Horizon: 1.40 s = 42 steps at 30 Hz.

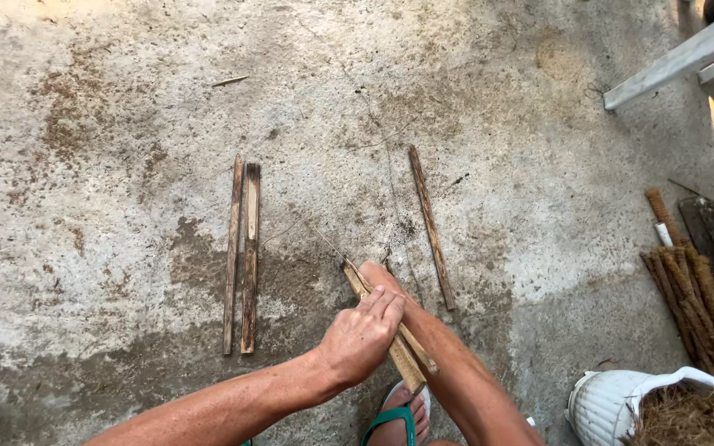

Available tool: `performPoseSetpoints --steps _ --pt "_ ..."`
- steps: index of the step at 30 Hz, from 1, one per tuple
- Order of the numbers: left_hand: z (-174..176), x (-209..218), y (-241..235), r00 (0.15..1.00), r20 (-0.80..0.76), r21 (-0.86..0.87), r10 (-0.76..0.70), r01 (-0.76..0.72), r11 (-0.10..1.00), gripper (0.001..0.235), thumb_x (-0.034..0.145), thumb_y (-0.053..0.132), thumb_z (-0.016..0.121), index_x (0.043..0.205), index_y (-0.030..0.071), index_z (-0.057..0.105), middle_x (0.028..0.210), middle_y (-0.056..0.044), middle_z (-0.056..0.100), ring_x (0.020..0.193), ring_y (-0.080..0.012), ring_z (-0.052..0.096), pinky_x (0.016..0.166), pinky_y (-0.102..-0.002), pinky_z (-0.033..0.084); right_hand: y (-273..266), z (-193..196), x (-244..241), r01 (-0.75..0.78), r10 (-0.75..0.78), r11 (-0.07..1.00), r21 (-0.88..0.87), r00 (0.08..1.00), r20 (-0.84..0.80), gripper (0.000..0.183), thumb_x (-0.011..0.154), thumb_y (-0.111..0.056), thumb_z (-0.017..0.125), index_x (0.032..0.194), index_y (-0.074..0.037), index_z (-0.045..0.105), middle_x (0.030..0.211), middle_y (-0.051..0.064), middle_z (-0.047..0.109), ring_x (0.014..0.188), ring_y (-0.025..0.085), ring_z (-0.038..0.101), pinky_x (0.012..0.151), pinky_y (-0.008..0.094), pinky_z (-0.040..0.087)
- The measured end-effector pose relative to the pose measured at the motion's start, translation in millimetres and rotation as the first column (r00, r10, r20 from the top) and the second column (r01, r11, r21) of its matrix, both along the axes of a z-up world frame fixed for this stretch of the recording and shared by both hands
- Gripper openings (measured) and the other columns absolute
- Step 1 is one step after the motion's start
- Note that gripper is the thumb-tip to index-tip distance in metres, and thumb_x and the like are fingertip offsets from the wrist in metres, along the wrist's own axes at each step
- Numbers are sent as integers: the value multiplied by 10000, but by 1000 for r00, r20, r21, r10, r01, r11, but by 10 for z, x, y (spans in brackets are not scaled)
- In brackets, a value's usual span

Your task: The person uses a knife to whittle and sharpen the ends of several thin wooden sticks. They hold each stick in one hand and shave off wood with the knife in the other, creating pointed tips. The sharpened sticks are placed on the concrete floor as the task progresses.

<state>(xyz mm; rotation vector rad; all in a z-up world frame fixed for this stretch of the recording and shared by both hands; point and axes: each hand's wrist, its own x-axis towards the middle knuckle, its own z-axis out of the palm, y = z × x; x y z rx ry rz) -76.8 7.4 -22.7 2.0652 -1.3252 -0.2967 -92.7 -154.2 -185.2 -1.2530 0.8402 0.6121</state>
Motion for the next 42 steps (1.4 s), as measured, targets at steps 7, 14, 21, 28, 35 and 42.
performPoseSetpoints --steps 7,14,21,28,35,42 --pt "-308 94 1 998 -62 60 33 -29 998 452 854 -76 621 1302 -120 578 1285 -303 640 1175 -422 656 804 -419 636 47 -43 138 -79 79 994 -78 997 1 263 982 -302 523 1042 -68 628 893 93 603 754 174 502 691 370 472" --pt "-53 276 150 978 -193 -22 77 -83 996 546 728 -8 713 1256 -99 605 1200 -273 693 969 -380 738 731 -441 628 1 -92 282 -185 185 950 -251 982 -23 250 953 -285 569 1021 -52 626 842 121 608 699 187 487 653 377 468" --pt "17 838 262 890 -400 75 218 -206 976 287 995 75 533 1240 10 669 1026 -209 755 802 -309 790 711 -401 659 81 -515 304 -493 445 667 -559 865 -231 244 925 -268 614 999 -35 624 791 149 612 644 199 472 615 385 465" --pt "367 1148 255 844 -463 281 270 -150 948 325 1034 219 522 1302 123 678 867 -228 785 723 -303 775 689 -454 622 188 141 252 -535 606 476 -698 775 -181 261 1009 -209 518 1076 35 581 754 116 644 609 235 632 547 428 553" --pt "266 1057 208 934 -353 -93 58 -97 991 369 951 122 619 1310 59 677 1046 -235 770 895 -377 745 782 -496 609 249 197 194 -509 753 351 -786 652 -86 225 978 -154 490 1028 13 631 770 166 683 677 327 663 588 468 546" --pt "216 1071 171 857 -503 142 111 -45 989 459 876 120 618 1333 96 642 1094 -193 735 952 -362 754 866 -449 601 292 305 247 -616 762 300 -728 614 -206 239 1003 -91 467 1121 50 619 1082 219 712 833 351 763 730 452 598"
